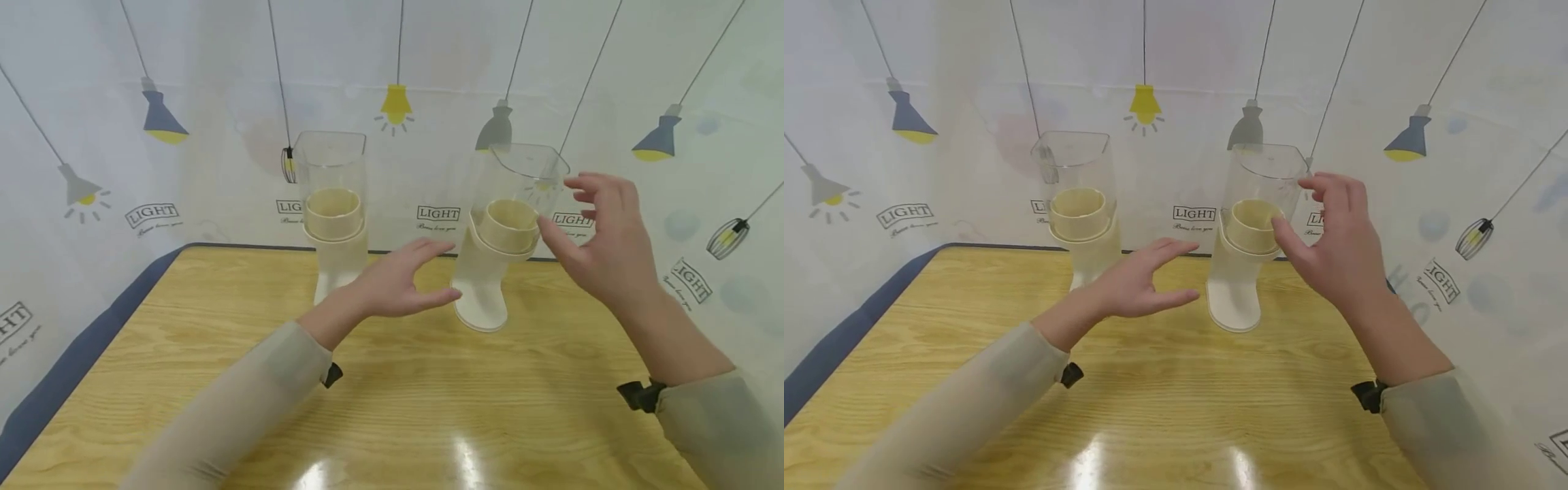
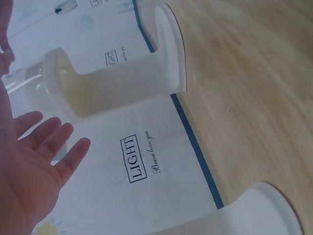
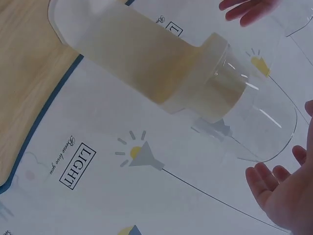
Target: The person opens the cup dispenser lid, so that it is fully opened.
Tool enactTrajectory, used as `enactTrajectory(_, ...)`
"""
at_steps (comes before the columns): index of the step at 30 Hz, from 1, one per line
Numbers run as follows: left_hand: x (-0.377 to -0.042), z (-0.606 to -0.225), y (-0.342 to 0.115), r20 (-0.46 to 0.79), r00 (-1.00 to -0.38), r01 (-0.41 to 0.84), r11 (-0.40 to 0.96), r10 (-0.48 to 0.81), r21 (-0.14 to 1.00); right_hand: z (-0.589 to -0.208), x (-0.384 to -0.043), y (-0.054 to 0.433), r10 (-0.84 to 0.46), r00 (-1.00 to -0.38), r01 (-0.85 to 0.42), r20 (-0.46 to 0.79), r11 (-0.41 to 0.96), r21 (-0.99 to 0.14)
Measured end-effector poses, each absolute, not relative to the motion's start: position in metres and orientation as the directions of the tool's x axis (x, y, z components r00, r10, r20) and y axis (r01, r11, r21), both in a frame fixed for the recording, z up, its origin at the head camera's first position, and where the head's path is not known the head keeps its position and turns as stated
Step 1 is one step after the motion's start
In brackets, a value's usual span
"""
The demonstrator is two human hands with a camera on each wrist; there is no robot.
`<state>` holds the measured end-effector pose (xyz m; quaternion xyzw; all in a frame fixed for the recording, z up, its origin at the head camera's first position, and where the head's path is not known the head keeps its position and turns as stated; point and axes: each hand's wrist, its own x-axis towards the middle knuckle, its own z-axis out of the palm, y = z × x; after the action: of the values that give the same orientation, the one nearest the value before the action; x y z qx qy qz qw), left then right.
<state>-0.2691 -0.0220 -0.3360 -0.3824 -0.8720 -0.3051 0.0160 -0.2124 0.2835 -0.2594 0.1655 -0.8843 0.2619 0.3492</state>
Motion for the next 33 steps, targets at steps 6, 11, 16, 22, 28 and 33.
enactTrajectory(6, -0.301, -0.333, 0.003, 0.202, -0.753, 0.609, 0.547, 0.626, 0.574, -0.24, -0.235, 0.278, -0.102, -0.783, -0.409, 0.614, 0.828, -0.383)
enactTrajectory(11, -0.325, -0.336, 0.025, 0.197, -0.777, 0.563, 0.518, 0.598, 0.645, -0.235, -0.255, 0.272, -0.092, -0.841, -0.352, 0.534, 0.842, -0.409)
enactTrajectory(16, -0.341, -0.34, 0.047, 0.229, -0.777, 0.537, 0.426, 0.587, 0.728, -0.241, -0.263, 0.268, -0.068, -0.846, -0.34, 0.528, 0.833, -0.437)
enactTrajectory(22, -0.348, -0.345, 0.067, 0.23, -0.809, 0.457, 0.333, 0.541, 0.825, -0.254, -0.268, 0.263, -0.009, -0.813, -0.383, 0.582, 0.762, -0.522)
enactTrajectory(28, -0.345, -0.354, 0.085, 0.274, -0.837, 0.435, 0.273, 0.474, 0.858, -0.264, -0.271, 0.263, 0.028, -0.784, -0.423, 0.62, 0.707, -0.567)
enactTrajectory(33, -0.339, -0.359, 0.096, 0.312, -0.854, 0.438, 0.253, 0.416, 0.863, -0.27, -0.274, 0.265, 0.038, -0.763, -0.449, 0.645, 0.686, -0.572)
